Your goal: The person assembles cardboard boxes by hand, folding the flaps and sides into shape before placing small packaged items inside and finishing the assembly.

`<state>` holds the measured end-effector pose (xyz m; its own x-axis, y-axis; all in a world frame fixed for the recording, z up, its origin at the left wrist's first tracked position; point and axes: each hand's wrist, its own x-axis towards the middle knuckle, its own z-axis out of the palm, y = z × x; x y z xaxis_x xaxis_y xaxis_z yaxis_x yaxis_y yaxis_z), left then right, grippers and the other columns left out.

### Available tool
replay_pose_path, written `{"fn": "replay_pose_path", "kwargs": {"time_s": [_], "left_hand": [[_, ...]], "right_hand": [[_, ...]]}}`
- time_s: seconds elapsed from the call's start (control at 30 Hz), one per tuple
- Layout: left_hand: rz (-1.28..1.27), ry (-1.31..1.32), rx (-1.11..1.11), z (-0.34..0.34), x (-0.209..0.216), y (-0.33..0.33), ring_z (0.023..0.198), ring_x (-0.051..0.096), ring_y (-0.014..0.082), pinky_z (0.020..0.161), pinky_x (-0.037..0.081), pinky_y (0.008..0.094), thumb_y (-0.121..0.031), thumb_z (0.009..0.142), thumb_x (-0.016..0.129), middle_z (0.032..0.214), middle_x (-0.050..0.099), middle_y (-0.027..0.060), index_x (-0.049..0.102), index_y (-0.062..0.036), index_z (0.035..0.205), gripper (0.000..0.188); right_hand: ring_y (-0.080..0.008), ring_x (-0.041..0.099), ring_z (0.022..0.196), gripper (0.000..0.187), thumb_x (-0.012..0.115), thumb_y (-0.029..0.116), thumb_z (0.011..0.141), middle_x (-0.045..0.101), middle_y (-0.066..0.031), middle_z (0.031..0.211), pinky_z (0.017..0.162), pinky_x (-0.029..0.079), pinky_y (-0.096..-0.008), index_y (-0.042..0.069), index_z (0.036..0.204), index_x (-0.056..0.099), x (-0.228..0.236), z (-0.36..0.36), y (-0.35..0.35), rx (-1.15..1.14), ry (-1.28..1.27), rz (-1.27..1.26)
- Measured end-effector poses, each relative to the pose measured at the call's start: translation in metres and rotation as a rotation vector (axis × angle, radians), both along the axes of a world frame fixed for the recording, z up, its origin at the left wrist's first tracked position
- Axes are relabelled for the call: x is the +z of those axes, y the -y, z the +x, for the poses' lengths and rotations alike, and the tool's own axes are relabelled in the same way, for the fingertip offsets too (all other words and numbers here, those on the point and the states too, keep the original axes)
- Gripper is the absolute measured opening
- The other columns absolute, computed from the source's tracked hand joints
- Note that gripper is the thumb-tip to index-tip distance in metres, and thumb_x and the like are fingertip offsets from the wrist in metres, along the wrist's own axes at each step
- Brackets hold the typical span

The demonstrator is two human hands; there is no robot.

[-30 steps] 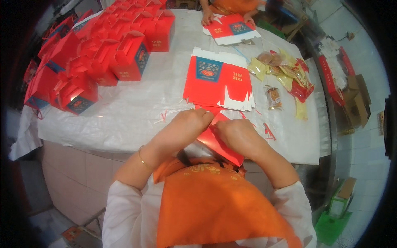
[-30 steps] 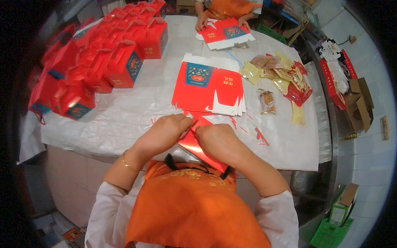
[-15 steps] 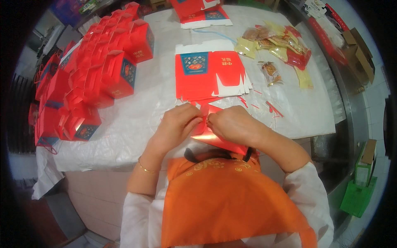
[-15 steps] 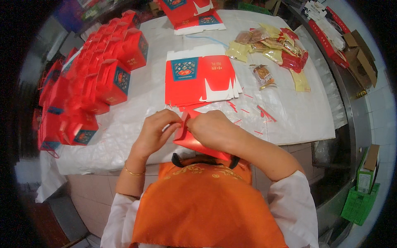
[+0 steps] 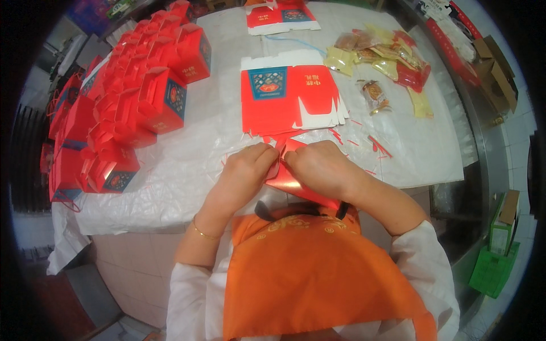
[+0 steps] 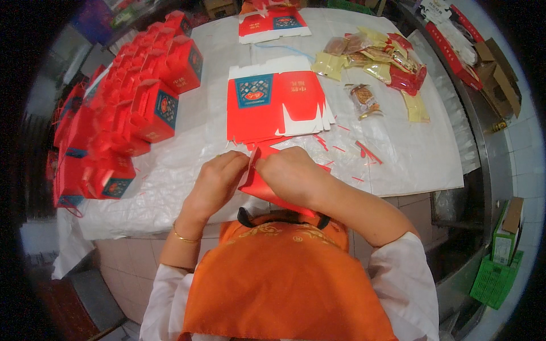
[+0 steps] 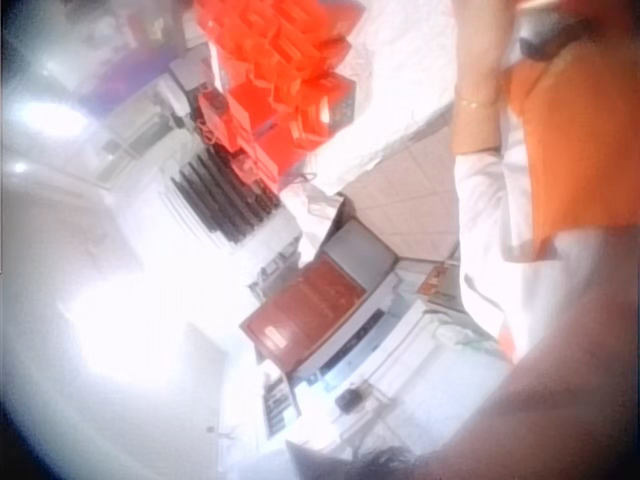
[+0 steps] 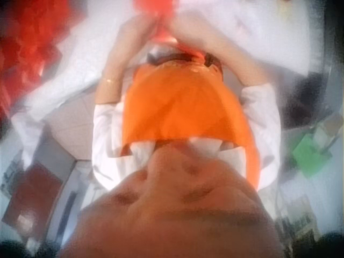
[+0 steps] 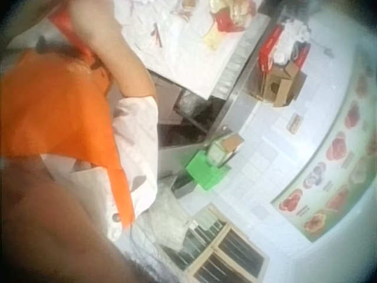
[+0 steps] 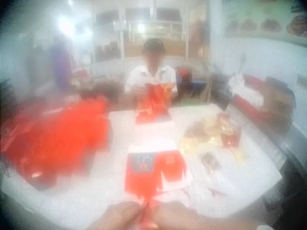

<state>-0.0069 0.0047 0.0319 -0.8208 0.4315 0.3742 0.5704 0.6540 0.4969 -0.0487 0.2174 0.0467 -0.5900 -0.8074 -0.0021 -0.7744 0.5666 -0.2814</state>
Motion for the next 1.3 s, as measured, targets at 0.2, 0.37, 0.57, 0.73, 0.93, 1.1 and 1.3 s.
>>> {"fn": "replay_pose_path", "kwargs": {"time_s": [0.2,0.37,0.57,0.73,0.93,1.1,1.3], "left_hand": [[-0.08,0.057,-0.005,-0.007,0.004,0.003,0.083,0.065,0.0379,0.07,0.054,0.0423,0.006,0.08,0.064,0.094,0.067,0.0164,0.061,-0.0004,0.099,0.02],[-0.079,0.041,-0.003,-0.008,0.008,0.003,0.083,0.066,0.0381,0.07,0.054,0.0427,0.006,0.08,0.064,0.092,0.066,0.016,0.061,-0.0009,0.098,0.02],[-0.119,0.03,0.005,-0.006,0.01,0.01,0.08,0.065,0.0367,0.069,0.053,0.0426,0.004,0.081,0.065,0.09,0.065,0.0152,0.062,-0.0027,0.096,0.017],[-0.088,-0.047,-0.032,-0.013,0.009,0.007,0.076,0.062,0.0323,0.063,0.051,0.0418,-0.004,0.079,0.071,0.083,0.058,0.0119,0.059,-0.0044,0.09,0.016],[-0.046,-0.099,0.001,-0.019,-0.005,0.006,0.075,0.062,0.0316,0.063,0.052,0.0416,-0.007,0.079,0.074,0.082,0.058,0.0111,0.061,-0.0056,0.091,0.018],[-0.018,-0.13,0.043,-0.017,-0.006,0.001,0.075,0.063,0.0311,0.063,0.052,0.0408,-0.008,0.079,0.074,0.083,0.06,0.0108,0.061,-0.0056,0.091,0.018],[0.03,-0.145,0.026,-0.015,-0.014,0.007,0.076,0.064,0.0312,0.063,0.053,0.0409,-0.006,0.079,0.073,0.084,0.061,0.0107,0.06,-0.0059,0.09,0.017]], "right_hand": [[-0.0357,0.07,0.072,0.013,0.057,0.01,0.084,0.068,-0.0165,0.074,0.061,0.054,-0.047,0.003,0.083,0.067,0.008,-0.007,0.009,0.029,0.03,0.063],[-0.0366,0.069,0.071,0.011,0.058,0.009,0.082,0.069,-0.0183,0.075,0.062,0.054,-0.0473,0.003,0.08,0.067,0.013,-0.012,0.012,0.066,0.005,0.089],[-0.0387,0.066,0.066,0.016,0.061,0.015,0.088,0.067,-0.019,0.072,0.061,0.051,-0.0486,0.003,0.081,0.066,0.005,-0.021,0.014,0.003,0.1,0.081],[-0.0393,0.064,0.063,0.02,0.064,0.022,0.093,0.064,-0.0179,0.066,0.059,0.05,-0.0493,0.003,0.094,0.065,0.002,-0.016,0.01,-0.076,0.088,-0.044],[-0.0353,0.066,0.072,0.02,0.069,0.022,0.09,0.065,-0.0143,0.079,0.062,0.052,-0.0468,0.005,0.099,0.063,0.004,-0.016,0.016,-0.155,0.006,-0.081],[-0.0284,0.064,0.088,0.019,0.073,0.014,0.081,0.061,-0.0077,0.097,0.068,0.054,-0.04,0.006,0.096,0.062,0.001,-0.027,0.015,0.103,-0.232,-0.461],[-0.027,0.064,0.091,0.013,0.064,0.013,0.085,0.059,-0.0081,0.093,0.069,0.054,-0.0399,0.007,0.097,0.064,0.002,-0.027,0.007,0.153,-0.175,-0.306]]}}
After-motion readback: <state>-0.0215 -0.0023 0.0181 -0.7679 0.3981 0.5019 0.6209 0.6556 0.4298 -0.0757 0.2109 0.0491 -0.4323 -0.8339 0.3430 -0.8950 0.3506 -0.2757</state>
